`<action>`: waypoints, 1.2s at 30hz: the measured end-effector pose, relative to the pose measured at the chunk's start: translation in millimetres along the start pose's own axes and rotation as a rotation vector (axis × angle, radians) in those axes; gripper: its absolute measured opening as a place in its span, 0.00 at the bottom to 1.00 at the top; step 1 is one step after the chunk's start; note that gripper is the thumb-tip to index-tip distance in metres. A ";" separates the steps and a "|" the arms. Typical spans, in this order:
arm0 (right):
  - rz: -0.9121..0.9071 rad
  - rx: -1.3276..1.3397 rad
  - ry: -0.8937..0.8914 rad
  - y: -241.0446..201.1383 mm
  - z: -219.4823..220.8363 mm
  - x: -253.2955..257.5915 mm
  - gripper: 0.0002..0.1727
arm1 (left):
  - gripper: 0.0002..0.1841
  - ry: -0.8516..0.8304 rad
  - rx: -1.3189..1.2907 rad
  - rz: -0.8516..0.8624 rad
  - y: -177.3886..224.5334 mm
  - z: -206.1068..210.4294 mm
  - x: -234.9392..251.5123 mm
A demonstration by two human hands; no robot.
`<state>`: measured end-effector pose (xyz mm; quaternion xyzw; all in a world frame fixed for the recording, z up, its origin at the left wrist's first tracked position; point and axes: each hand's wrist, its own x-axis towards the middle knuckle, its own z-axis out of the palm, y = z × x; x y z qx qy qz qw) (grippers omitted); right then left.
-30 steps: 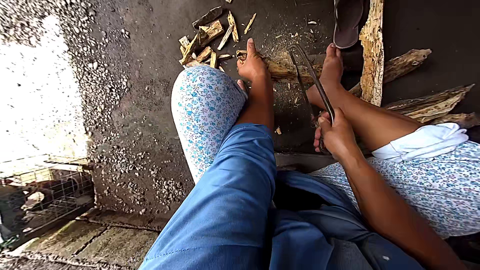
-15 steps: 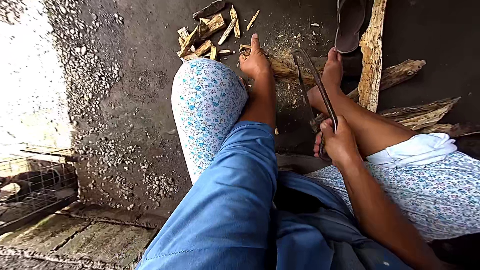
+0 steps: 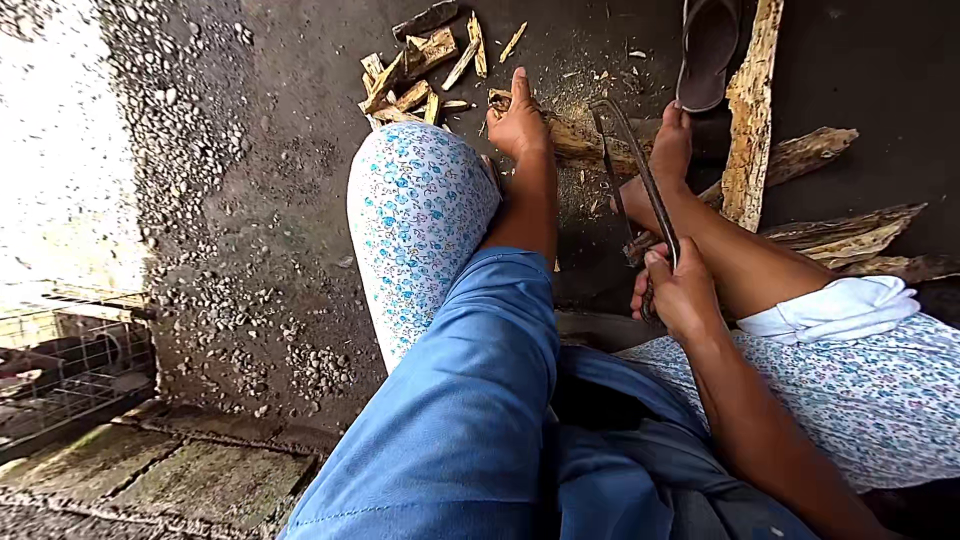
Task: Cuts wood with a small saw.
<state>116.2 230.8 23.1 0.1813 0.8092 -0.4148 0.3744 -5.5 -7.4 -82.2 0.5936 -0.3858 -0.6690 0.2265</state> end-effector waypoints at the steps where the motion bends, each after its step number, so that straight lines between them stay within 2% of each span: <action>1: 0.021 0.014 0.010 3.8 -4.1 -11.5 0.12 | 0.21 0.004 -0.002 -0.002 -2.4 1.3 3.1; 3: 0.038 -0.002 0.013 -3.7 0.0 -6.0 0.13 | 0.22 -0.016 0.014 0.003 -2.7 -0.4 5.2; 7: -0.041 -0.073 0.047 -35.8 23.6 84.0 0.20 | 0.22 -0.071 0.005 0.034 -0.6 4.5 -9.4; 9: -0.026 -0.063 0.045 -51.5 30.7 99.2 0.19 | 0.21 -0.051 -0.019 0.034 1.3 0.3 -11.3; 11: -0.024 -0.032 0.032 -47.1 25.0 75.4 0.17 | 0.20 -0.041 -0.045 0.020 1.5 1.4 -12.9; 15: 0.025 0.028 0.002 3.2 -4.9 -7.5 0.14 | 0.20 -0.024 -0.037 -0.004 -0.7 -1.1 -2.5; 17: 0.057 0.029 0.018 2.0 -4.8 -11.9 0.13 | 0.20 -0.033 -0.007 0.005 -0.6 -2.8 -2.3; 22: -0.023 -0.051 0.057 -40.3 20.4 88.5 0.17 | 0.21 -0.115 0.014 0.044 5.4 4.6 -13.1; 24: -0.002 -0.042 0.066 -55.5 30.5 102.4 0.18 | 0.21 -0.102 0.002 0.036 5.3 -1.5 -14.5; 26: -0.031 0.009 0.085 -46.3 34.6 105.0 0.18 | 0.27 -0.028 0.039 -0.023 5.0 -6.5 -20.0; 29: -0.122 0.046 0.068 -17.3 38.7 102.7 0.16 | 0.41 0.140 0.185 -0.204 7.2 -17.6 -40.1; 30: -0.138 0.031 0.067 -12.3 41.8 100.0 0.15 | 0.43 0.179 0.221 -0.250 7.7 -22.1 -44.3; 32: -0.153 0.026 0.084 -11.2 46.3 94.2 0.15 | 0.39 0.168 0.250 -0.295 11.0 -28.1 -50.4; 36: -0.123 0.159 0.103 -20.8 37.0 85.0 0.16 | 0.26 -0.063 0.137 -0.212 19.3 -23.1 -58.8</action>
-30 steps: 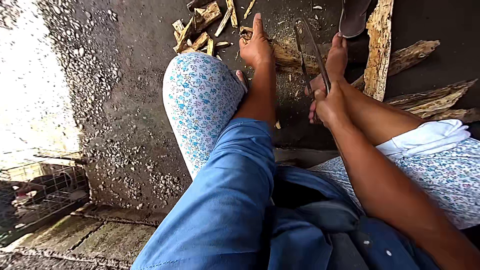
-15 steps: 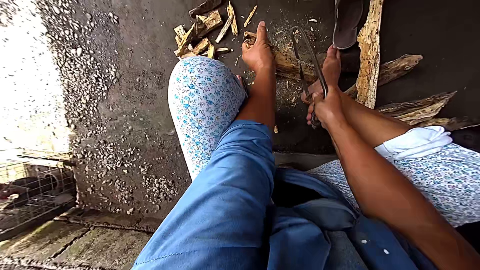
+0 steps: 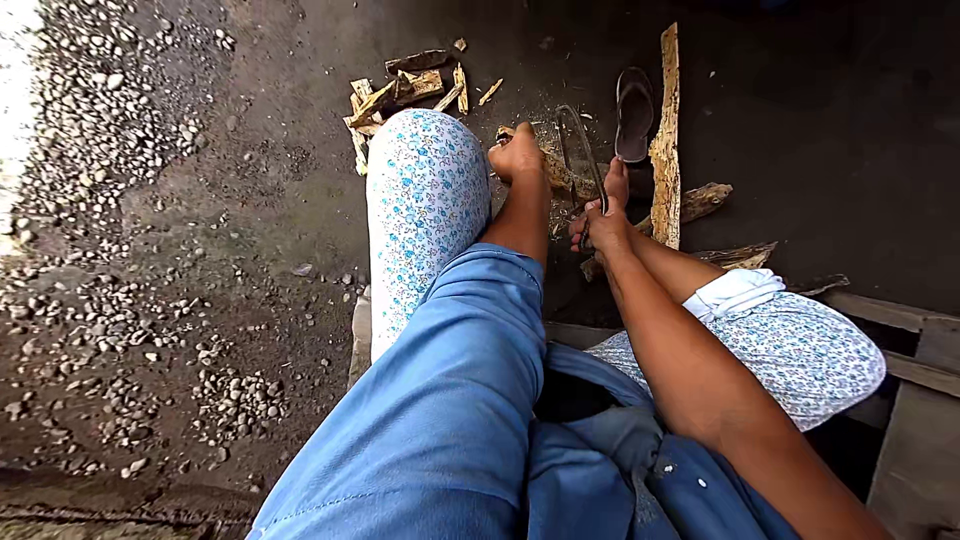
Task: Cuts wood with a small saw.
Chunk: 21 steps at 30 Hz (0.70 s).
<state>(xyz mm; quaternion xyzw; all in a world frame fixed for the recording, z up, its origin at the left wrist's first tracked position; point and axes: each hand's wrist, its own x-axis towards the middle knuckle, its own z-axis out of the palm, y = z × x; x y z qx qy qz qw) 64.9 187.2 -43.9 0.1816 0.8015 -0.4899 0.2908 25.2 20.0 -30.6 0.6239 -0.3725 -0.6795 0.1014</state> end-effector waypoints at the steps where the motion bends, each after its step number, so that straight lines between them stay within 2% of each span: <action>1: 0.011 0.030 0.002 -2.1 -3.0 -3.7 0.16 | 0.26 -0.057 0.003 0.042 1.6 -0.7 -4.0; 4: -0.015 0.128 0.025 -5.2 -10.0 -13.9 0.13 | 0.24 -0.221 -0.035 0.202 8.0 3.1 -4.8; 7: -0.079 0.235 0.048 5.7 -17.9 -11.1 0.10 | 0.17 -0.454 -0.123 0.362 -3.6 11.2 1.3; 9: -0.085 0.264 0.049 8.0 -18.6 -5.7 0.09 | 0.15 -0.542 -0.164 0.432 -11.1 12.4 3.3; 12: -0.069 0.234 0.020 7.3 -11.4 1.3 0.08 | 0.15 -0.433 -0.209 0.388 -12.1 7.5 15.3; 16: -0.052 0.204 0.004 4.6 -9.1 4.2 0.08 | 0.28 -0.321 -0.187 0.277 -7.9 7.3 19.0; 18: -0.045 0.213 0.014 4.8 -7.2 4.6 0.09 | 0.30 -0.261 -0.184 0.248 -6.3 12.3 16.6; 21: -0.041 0.198 0.023 8.1 -2.4 1.2 0.10 | 0.35 -0.082 -0.135 0.185 -4.8 13.0 5.8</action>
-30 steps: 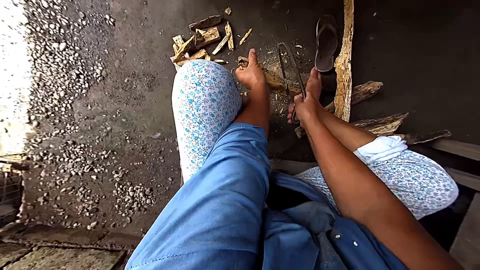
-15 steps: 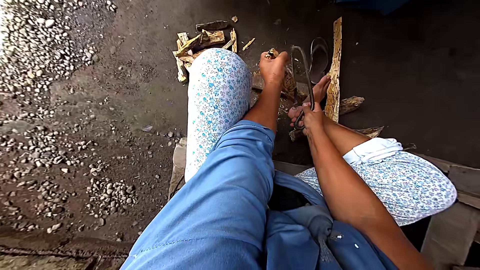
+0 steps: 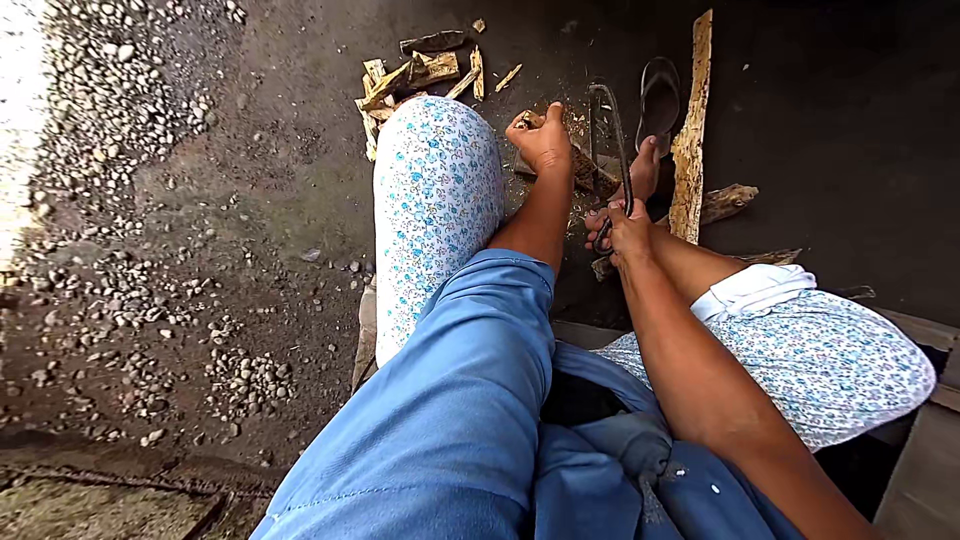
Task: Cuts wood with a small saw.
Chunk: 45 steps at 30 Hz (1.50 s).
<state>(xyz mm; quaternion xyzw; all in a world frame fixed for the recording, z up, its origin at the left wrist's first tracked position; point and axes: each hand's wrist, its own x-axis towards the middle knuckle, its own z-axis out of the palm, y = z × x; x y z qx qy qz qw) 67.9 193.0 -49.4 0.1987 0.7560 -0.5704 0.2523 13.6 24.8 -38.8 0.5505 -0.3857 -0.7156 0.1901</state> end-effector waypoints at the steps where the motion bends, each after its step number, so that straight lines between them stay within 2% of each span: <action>1: -0.002 0.000 0.002 3.2 1.2 -0.5 0.10 | 0.37 0.046 0.010 -0.019 1.0 0.2 -2.9; 3: 0.000 0.009 -0.005 8.0 2.3 -1.4 0.10 | 0.37 0.068 0.008 -0.051 1.1 0.5 -4.3; 6: 0.018 0.027 -0.013 9.6 2.6 -1.9 0.10 | 0.19 -0.039 -0.019 -0.028 -1.7 -3.0 1.2; 7: 0.021 0.032 -0.013 9.8 2.9 -1.9 0.09 | 0.16 -0.095 -0.035 0.004 -5.2 -5.6 5.3; 10: 0.033 0.040 -0.013 10.3 3.8 -2.4 0.08 | 0.13 -0.247 -0.104 0.108 -17.2 -15.8 15.5; 12: 0.061 0.040 -0.005 7.8 1.7 -2.7 0.09 | 0.10 -0.278 -0.105 0.133 -23.1 -18.5 17.8; 21: 0.081 0.034 -0.030 8.3 -7.1 -0.9 0.08 | 0.08 -0.209 -0.219 0.078 -23.9 -8.9 17.6; 26: 0.092 -0.046 -0.040 5.8 -8.8 -12.4 0.10 | 0.10 -0.185 -0.230 0.038 -22.5 -7.0 14.7; 33: 0.047 -0.232 0.002 -14.1 -15.2 -38.9 0.12 | 0.09 -0.207 -0.353 -0.044 -17.2 -9.9 12.7; 38: -0.005 -0.217 0.022 -19.5 -17.8 -36.3 0.12 | 0.08 -0.261 -0.469 -0.005 -16.8 -3.3 12.0; 45: -0.022 -0.286 -0.005 -17.2 -16.9 -26.1 0.12 | 0.08 -0.211 -0.366 0.000 -17.2 -5.1 22.9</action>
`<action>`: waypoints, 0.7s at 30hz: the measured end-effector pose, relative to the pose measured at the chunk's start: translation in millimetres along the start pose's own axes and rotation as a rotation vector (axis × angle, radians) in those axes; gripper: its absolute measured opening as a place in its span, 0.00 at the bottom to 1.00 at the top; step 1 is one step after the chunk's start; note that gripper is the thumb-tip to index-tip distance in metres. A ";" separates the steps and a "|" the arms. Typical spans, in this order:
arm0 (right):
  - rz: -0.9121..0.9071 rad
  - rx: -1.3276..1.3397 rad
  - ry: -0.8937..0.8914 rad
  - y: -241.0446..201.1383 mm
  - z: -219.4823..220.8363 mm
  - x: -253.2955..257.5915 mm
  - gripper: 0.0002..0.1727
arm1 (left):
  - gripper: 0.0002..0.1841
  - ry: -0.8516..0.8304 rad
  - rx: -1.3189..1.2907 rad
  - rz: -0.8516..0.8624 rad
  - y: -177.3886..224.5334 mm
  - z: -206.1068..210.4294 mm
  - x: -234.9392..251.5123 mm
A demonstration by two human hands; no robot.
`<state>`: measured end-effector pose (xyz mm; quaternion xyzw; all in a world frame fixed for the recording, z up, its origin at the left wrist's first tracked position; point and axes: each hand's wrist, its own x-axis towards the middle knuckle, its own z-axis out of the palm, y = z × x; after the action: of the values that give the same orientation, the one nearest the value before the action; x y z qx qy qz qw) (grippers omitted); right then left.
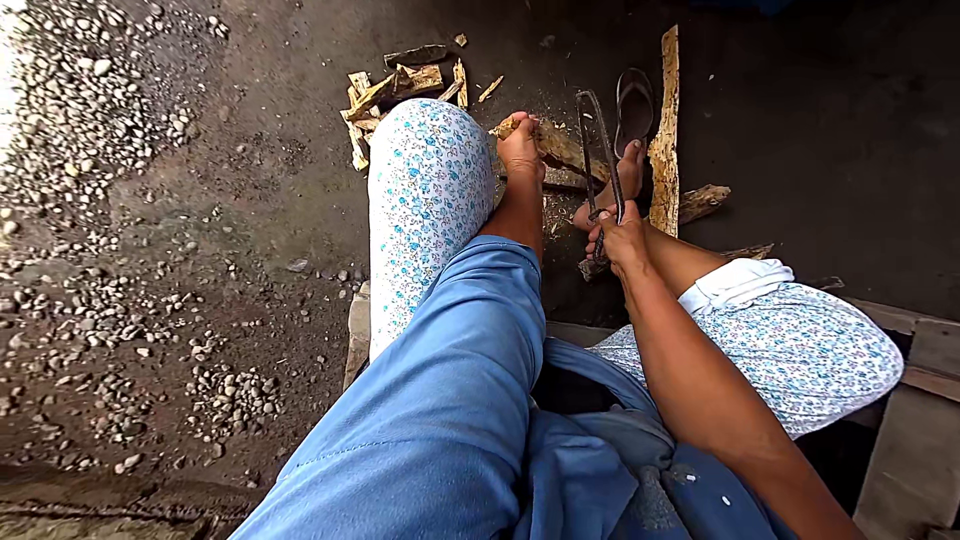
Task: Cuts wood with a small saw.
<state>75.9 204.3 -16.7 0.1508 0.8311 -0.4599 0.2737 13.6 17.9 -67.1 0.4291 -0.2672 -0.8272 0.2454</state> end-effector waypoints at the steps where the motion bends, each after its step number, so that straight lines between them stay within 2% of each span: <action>1: 0.004 -0.006 -0.006 0.7 0.0 0.7 0.12 | 0.08 0.000 0.007 0.002 0.2 -1.2 1.5; 7: -0.009 0.074 0.034 5.4 -0.3 -0.4 0.11 | 0.07 -0.037 -0.025 0.028 -1.0 -3.0 8.1; 10: -0.006 0.090 0.050 2.1 0.9 -3.5 0.10 | 0.09 -0.076 -0.025 0.025 0.4 3.7 9.1; 17: -0.016 0.115 0.043 3.2 3.2 -7.8 0.10 | 0.07 -0.037 -0.019 0.045 -1.1 6.4 11.4; 21: -0.007 0.032 0.015 1.4 3.7 -13.0 0.12 | 0.06 -0.006 -0.011 0.039 -1.3 6.0 11.1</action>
<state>88.3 202.0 -11.5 0.1555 0.8261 -0.4732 0.2635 2.6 13.2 -71.5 0.4201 -0.2718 -0.8248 0.2632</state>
